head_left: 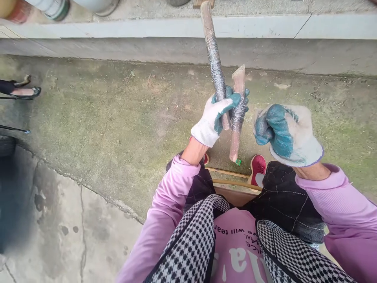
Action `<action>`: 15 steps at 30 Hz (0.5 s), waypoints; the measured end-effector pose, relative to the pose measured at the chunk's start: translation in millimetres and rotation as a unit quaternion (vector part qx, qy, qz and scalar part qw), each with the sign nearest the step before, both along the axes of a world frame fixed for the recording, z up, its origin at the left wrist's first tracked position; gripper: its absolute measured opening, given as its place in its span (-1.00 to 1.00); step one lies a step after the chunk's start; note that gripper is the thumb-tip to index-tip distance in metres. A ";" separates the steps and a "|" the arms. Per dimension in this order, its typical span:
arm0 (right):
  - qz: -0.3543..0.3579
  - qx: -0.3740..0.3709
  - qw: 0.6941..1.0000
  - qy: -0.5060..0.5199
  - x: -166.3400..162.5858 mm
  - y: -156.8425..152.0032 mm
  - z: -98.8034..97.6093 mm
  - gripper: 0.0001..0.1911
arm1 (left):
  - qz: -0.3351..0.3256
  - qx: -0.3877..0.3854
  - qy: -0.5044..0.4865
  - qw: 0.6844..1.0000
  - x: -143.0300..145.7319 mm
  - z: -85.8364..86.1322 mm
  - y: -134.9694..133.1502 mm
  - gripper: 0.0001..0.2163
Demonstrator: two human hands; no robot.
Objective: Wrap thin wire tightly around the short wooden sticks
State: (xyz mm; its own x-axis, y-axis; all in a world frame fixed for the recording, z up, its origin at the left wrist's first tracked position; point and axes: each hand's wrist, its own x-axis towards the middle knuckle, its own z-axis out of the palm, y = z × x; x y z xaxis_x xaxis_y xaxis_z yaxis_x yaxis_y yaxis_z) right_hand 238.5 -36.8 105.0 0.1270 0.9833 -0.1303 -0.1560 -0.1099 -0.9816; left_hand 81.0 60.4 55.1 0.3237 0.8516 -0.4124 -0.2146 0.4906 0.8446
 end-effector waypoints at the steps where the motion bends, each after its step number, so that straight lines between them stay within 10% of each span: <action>1: 0.007 -0.004 1.000 -0.004 0.5 -0.1 1.1 -0.20 | 0.012 0.007 0.002 1.000 -0.5 -2.3 2.4 -0.82; 15: 0.064 -0.142 0.983 -0.101 45.3 46.8 -75.4 -0.70 | 0.047 -0.031 0.118 0.991 -7.3 -14.4 26.6 -0.60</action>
